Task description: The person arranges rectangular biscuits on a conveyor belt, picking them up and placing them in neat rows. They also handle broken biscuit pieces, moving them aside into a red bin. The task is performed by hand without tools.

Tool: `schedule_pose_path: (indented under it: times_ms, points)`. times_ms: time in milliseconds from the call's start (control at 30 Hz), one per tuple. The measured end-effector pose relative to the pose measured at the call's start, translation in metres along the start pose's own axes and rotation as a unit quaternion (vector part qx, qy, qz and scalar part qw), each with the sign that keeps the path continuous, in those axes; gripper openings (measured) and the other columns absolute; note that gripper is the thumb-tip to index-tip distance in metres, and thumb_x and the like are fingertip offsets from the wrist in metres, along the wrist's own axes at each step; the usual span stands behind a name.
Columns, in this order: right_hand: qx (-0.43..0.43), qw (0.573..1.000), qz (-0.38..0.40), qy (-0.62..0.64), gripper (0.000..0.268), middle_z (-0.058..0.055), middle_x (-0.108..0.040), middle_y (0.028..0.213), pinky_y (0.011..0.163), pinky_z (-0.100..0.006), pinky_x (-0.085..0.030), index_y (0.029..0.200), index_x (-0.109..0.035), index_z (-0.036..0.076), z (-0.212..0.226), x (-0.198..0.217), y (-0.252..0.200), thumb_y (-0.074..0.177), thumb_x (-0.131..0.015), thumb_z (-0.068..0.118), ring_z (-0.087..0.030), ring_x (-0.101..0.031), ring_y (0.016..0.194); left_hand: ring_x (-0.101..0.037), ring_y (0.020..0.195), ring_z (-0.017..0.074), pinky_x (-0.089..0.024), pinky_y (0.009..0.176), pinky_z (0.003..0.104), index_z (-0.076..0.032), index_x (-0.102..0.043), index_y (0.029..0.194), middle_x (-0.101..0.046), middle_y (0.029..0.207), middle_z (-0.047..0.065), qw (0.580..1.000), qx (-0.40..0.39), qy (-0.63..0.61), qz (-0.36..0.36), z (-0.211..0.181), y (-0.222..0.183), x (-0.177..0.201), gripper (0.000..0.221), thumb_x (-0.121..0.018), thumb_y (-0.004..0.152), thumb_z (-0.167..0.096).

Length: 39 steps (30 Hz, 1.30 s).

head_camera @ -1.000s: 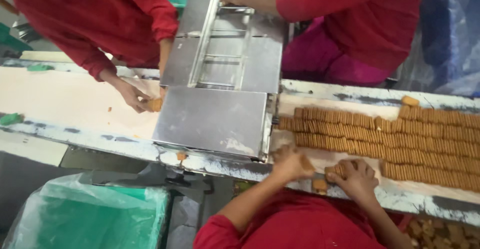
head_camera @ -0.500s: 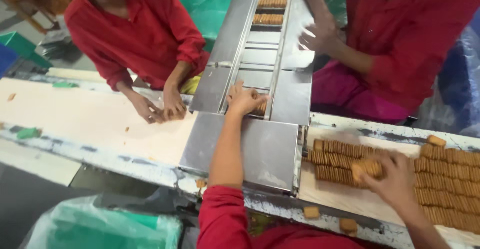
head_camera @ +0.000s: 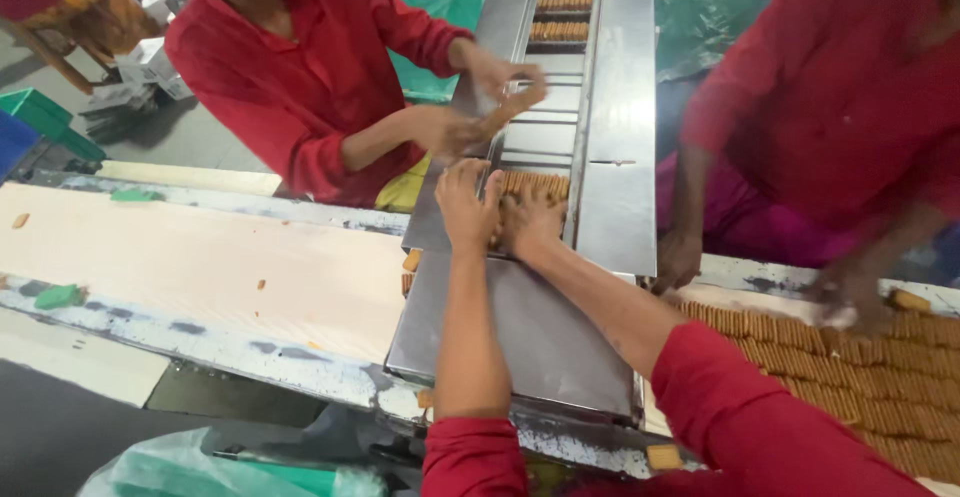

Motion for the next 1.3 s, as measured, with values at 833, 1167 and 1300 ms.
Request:
schedule_pose_path:
  times_ms: [833, 1167, 1300]
  points:
    - [-0.112, 0.990, -0.083, -0.036, 0.058, -0.009, -0.051, 0.132, 0.116, -0.057, -0.032, 0.134, -0.060, 0.018, -0.424, -0.109, -0.403, 0.080, -0.080, 0.025, -0.031, -0.048, 0.132, 0.004, 0.153, 0.0484, -0.018, 0.121, 0.066, -0.016, -0.031, 0.156, 0.000, 0.168, 0.019, 0.864, 0.098, 0.006, 0.494, -0.225, -0.360, -0.127, 0.103, -0.084, 0.073, -0.043]
    - [-0.118, 0.991, 0.052, 0.038, 0.065, -0.009, -0.056, 0.121, 0.105, -0.060, -0.034, 0.129, -0.064, 0.011, -0.438, -0.075, -0.393, 0.069, -0.086, 0.019, -0.031, -0.051, 0.123, -0.018, 0.147, 0.0416, -0.023, 0.114, 0.065, -0.022, -0.035, 0.149, -0.022, 0.155, 0.016, 0.812, 0.082, 0.113, 0.567, -0.255, -0.373, -0.130, 0.088, -0.084, 0.080, -0.047]
    - [-0.054, 0.996, 0.071, 0.030, 0.060, -0.009, -0.060, 0.117, 0.113, -0.056, -0.037, 0.122, -0.065, 0.007, -0.427, -0.071, -0.381, 0.068, -0.086, 0.023, -0.028, -0.052, 0.125, -0.024, 0.150, 0.0403, -0.027, 0.118, 0.060, -0.020, -0.041, 0.148, -0.029, 0.158, 0.015, 0.815, 0.090, 0.100, 0.563, -0.252, -0.356, -0.121, 0.087, -0.076, 0.078, -0.060]
Point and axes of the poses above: each hand's wrist, its own y-axis towards the middle knuckle, its own x-axis out of the back of the hand, z = x × y, the point moved 4 cm from there along y, towards the middle knuckle
